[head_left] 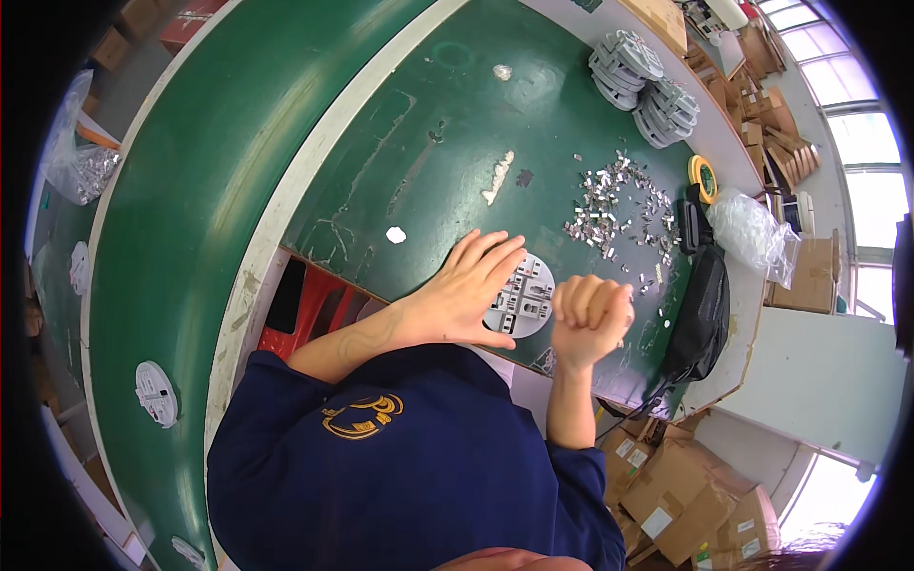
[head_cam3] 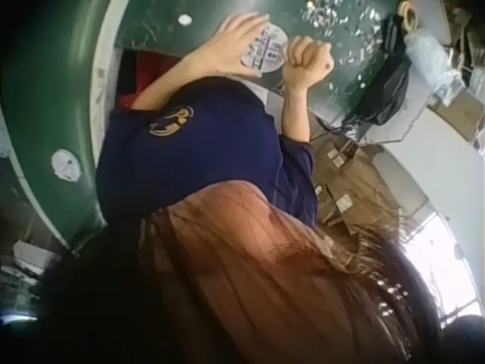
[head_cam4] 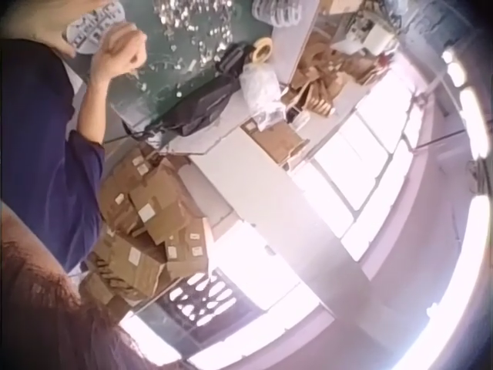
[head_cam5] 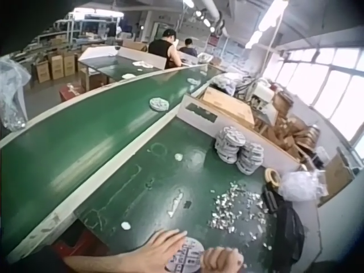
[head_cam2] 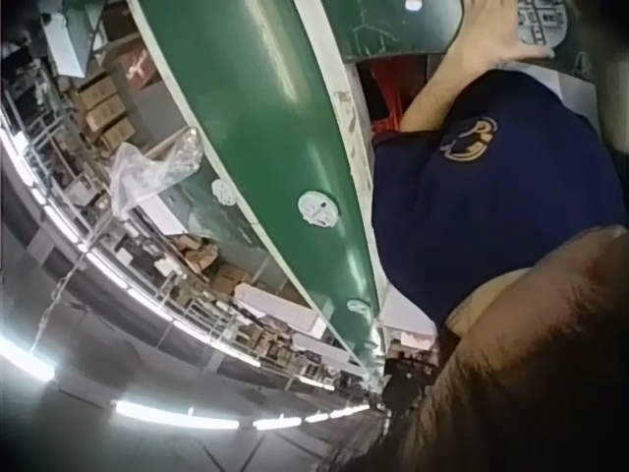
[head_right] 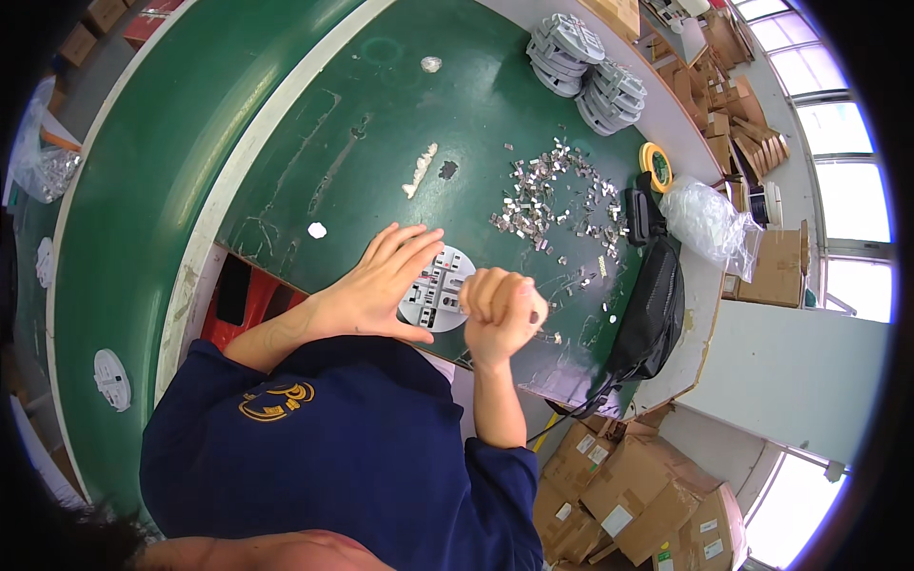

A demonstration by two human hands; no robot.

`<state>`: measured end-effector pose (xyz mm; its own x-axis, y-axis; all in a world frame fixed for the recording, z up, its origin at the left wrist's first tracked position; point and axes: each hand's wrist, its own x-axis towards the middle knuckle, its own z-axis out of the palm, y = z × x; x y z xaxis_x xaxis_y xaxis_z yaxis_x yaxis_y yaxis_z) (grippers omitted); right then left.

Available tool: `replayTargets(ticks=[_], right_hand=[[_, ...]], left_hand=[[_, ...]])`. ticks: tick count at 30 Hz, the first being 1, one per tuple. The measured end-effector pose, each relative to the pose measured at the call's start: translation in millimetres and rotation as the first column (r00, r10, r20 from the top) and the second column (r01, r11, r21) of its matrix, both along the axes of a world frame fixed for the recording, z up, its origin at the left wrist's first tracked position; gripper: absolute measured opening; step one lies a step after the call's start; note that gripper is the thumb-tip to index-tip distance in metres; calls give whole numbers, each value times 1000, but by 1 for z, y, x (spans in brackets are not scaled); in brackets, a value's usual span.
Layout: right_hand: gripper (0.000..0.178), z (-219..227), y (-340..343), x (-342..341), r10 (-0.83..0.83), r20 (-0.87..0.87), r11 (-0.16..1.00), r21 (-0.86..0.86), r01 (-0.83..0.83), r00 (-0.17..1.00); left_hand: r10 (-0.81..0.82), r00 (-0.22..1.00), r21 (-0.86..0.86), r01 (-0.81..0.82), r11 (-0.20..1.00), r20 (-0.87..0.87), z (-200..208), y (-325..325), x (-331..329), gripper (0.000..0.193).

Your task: Assembling small electronic components onto a circular plate at a factory workbench.

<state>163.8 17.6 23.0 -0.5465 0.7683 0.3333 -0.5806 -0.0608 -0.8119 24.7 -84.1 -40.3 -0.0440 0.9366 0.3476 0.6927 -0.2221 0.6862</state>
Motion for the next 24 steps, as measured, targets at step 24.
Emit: replayTargets(ticks=[24], right_hand=[[46, -37, -20, -23, -344, 195, 877, 417, 240, 918]], left_hand=[[-20, 996, -33, 17, 999, -85, 1, 2, 2, 106]])
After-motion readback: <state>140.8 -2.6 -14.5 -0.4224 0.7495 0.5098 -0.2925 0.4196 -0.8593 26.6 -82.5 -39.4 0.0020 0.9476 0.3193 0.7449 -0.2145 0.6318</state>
